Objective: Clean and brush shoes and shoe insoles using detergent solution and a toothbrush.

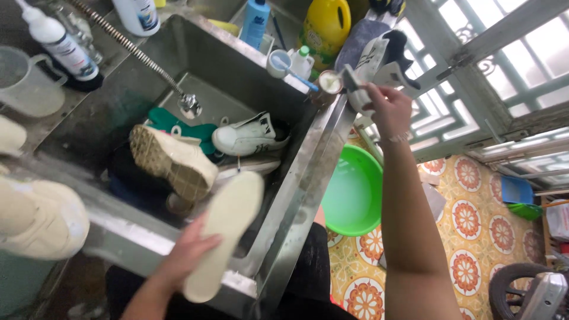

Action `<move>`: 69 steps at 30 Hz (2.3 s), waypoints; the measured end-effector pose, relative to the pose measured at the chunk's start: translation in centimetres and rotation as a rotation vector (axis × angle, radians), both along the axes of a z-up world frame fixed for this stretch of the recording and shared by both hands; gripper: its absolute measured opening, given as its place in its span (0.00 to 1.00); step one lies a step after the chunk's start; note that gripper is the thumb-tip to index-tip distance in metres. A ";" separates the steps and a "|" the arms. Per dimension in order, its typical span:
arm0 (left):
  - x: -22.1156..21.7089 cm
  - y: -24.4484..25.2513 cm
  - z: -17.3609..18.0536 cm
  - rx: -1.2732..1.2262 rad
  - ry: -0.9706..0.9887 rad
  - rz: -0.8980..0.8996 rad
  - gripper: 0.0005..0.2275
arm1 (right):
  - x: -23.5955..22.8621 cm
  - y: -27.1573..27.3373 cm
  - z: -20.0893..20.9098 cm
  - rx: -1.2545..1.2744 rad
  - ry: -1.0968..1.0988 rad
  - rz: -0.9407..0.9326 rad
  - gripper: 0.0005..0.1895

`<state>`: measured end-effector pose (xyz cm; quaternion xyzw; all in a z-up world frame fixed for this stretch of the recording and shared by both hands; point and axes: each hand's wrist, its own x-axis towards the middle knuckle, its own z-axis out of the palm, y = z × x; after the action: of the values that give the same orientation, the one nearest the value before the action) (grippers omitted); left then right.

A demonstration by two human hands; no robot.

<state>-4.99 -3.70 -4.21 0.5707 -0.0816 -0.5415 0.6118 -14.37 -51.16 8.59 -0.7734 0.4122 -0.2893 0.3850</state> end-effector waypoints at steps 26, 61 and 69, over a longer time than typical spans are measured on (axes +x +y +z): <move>-8.4 -1.8 4.4 0.323 -1.191 -0.224 0.40 | -9.5 23.7 -5.0 -0.554 0.469 0.470 0.08; -7.3 -1.8 5.0 0.405 -1.128 -0.257 0.37 | -7.6 22.6 -8.1 -0.500 0.465 0.218 0.12; -7.3 -1.8 4.8 0.408 -1.147 -0.243 0.37 | -6.2 21.7 -7.9 -0.435 0.524 0.192 0.13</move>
<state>-12.34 -5.52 0.61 0.8630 -0.3567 -0.2191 0.2830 -20.53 -29.43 0.65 -0.9204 0.3514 -0.1245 0.1178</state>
